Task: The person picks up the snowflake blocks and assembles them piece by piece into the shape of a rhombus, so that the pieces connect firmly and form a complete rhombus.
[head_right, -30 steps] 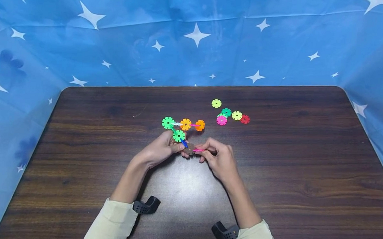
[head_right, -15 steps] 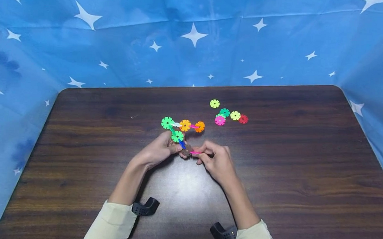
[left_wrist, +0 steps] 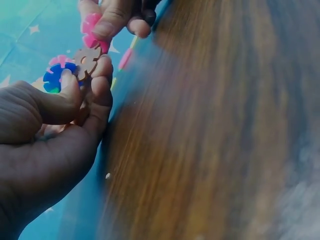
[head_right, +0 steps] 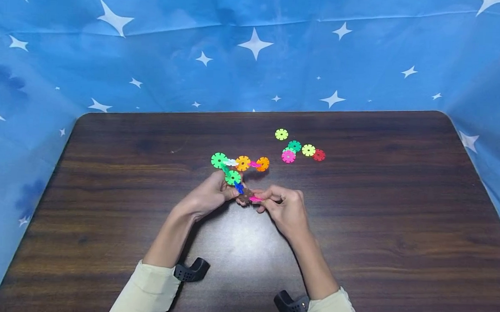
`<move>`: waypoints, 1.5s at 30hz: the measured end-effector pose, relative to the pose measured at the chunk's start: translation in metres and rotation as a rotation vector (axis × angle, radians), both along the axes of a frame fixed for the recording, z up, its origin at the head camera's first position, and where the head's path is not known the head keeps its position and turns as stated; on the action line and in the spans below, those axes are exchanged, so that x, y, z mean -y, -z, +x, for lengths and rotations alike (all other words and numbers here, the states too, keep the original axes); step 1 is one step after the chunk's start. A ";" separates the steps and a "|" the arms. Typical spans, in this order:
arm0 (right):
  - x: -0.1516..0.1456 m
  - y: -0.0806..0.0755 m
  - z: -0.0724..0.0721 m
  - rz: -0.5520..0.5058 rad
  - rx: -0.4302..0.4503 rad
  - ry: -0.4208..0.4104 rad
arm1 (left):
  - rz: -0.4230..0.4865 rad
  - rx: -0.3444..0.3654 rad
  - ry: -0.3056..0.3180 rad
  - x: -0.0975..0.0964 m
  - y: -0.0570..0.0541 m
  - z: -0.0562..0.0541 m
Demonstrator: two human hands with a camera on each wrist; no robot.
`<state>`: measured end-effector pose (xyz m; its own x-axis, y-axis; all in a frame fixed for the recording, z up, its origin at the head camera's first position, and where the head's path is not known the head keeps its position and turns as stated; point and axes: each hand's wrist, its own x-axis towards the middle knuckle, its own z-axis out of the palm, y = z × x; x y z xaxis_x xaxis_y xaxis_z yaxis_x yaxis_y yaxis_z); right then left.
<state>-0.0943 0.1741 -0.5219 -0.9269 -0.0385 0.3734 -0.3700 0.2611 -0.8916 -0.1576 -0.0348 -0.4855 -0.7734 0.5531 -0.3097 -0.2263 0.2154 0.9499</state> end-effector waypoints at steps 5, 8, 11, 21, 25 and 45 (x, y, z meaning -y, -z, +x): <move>0.001 0.000 0.000 -0.068 -0.001 -0.008 | 0.013 0.001 -0.010 -0.002 0.001 0.001; 0.002 0.000 0.001 -0.081 0.018 -0.009 | 0.016 0.026 -0.035 -0.003 0.000 0.002; 0.004 -0.001 0.001 -0.095 0.049 0.000 | 0.018 0.044 -0.053 -0.003 -0.002 0.003; 0.004 -0.004 0.000 -0.046 0.102 0.035 | 0.049 0.081 -0.093 -0.004 0.002 0.002; 0.001 -0.005 -0.002 0.070 0.066 0.086 | 0.143 0.133 -0.112 -0.003 0.005 0.000; 0.004 -0.004 -0.006 0.516 0.173 0.393 | 0.225 0.067 0.043 0.004 0.006 -0.002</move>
